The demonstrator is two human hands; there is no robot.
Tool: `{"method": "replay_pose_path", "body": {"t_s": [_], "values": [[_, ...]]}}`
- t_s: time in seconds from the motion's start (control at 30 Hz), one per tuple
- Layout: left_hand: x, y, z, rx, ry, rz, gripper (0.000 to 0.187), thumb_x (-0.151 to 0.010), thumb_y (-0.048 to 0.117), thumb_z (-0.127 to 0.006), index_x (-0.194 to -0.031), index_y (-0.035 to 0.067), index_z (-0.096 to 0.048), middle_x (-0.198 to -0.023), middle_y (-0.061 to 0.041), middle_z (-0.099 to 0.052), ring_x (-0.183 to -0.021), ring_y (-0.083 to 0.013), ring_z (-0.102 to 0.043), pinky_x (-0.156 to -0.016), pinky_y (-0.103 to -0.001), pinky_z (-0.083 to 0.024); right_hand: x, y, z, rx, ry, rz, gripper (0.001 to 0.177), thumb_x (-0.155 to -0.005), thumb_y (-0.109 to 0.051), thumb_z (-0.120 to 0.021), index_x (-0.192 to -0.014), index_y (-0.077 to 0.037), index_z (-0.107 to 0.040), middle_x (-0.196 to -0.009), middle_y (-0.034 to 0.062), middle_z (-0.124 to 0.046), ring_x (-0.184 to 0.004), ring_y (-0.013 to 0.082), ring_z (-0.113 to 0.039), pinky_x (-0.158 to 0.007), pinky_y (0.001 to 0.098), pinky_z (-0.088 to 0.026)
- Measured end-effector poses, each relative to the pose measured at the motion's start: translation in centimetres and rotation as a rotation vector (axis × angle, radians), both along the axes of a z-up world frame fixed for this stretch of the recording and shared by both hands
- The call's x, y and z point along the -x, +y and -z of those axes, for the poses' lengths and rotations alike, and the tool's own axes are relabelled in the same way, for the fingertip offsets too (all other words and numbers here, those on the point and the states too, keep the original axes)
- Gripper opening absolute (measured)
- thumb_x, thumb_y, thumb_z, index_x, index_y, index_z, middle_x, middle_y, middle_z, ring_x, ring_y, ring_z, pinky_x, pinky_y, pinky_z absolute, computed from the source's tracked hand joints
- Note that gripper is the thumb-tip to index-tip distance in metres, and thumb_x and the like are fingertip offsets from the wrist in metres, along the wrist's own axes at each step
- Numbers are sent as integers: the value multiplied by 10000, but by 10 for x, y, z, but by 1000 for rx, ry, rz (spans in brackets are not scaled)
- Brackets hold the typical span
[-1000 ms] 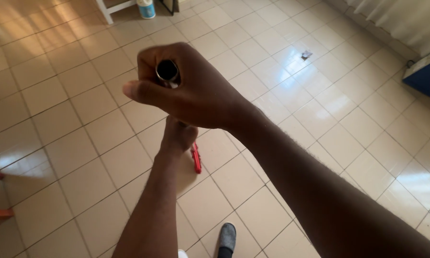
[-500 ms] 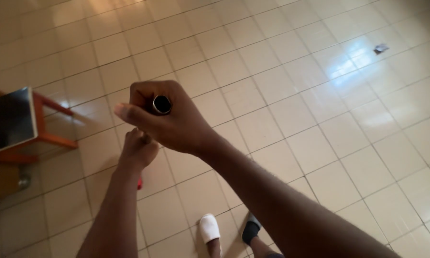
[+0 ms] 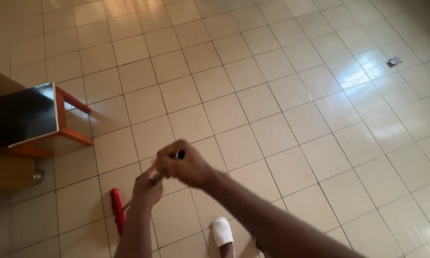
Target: Sweep the tiled floor using a broom with a red head and silver handle.
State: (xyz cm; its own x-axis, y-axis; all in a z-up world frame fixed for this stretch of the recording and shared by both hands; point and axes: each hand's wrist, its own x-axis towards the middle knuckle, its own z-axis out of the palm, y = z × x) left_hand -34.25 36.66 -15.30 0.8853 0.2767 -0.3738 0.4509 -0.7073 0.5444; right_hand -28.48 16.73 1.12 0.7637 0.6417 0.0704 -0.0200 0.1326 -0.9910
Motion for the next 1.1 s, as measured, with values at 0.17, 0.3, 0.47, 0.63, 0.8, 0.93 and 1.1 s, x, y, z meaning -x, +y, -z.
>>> {"method": "replay_pose_path", "body": {"t_s": [0.17, 0.3, 0.47, 0.63, 0.8, 0.93, 1.1], "values": [[-38, -60, -63, 220, -61, 45, 399, -934, 89, -518, -1318, 131, -620, -1116, -175, -738, -1010, -288, -737, -851, -400, -568, -25, -38, -64, 85, 52, 73, 378, -948, -154, -640, -591, -53, -572, -555, 20, -550, -521, 90, -499, -487, 294, -409], [-76, -113, -95, 335, -162, 180, 258, -981, 116, -515, -1171, 71, -683, -1024, -168, -753, -953, -286, -719, -848, -391, -546, -45, -83, -112, 106, 13, 120, 402, -940, -114, -619, -555, -35, -539, -524, 33, -516, -510, 127, -507, -503, 319, -429], [-103, -182, -124, 524, -273, 281, 367, -903, 93, -438, -1171, 140, -685, -973, -72, -736, -921, -194, -698, -790, -357, -549, -49, -132, -157, 255, -74, 226, 418, -938, -111, -608, -536, -40, -517, -502, 31, -515, -487, 120, -511, -500, 322, -447], [-117, -239, -146, 627, -290, 375, 294, -982, 207, -445, -1109, 109, -692, -887, -71, -716, -848, -188, -660, -777, -352, -543, -38, -165, -190, 414, -145, 296, 471, -944, -139, -637, -522, -42, -450, -500, 24, -493, -474, 96, -481, -483, 323, -423], [-126, -263, -155, 405, -181, 492, 259, -929, 151, -446, -999, -39, -608, -892, -206, -705, -832, -295, -689, -796, -437, -540, -24, -180, -206, 541, -258, 354, 409, -926, -185, -653, -538, -101, -554, -497, -33, -562, -457, 43, -539, -476, 281, -467], [-137, -261, -169, 346, -234, 600, 292, -916, 153, -431, -998, -33, -639, -952, -217, -730, -889, -320, -704, -812, -451, -547, -27, -187, -195, 439, -415, 374, 483, -970, -217, -652, -546, -108, -450, -497, -45, -442, -453, 44, -414, -446, 283, -366], [-151, -246, -160, 285, -423, 628, 399, -957, 200, -448, -1265, -21, -572, -1111, -281, -697, -1080, -415, -639, -878, -486, -512, -29, -193, -182, 186, -469, 385, 464, -1009, -276, -663, -639, -158, -411, -563, -75, -363, -514, 33, -341, -469, 261, -297]]}}
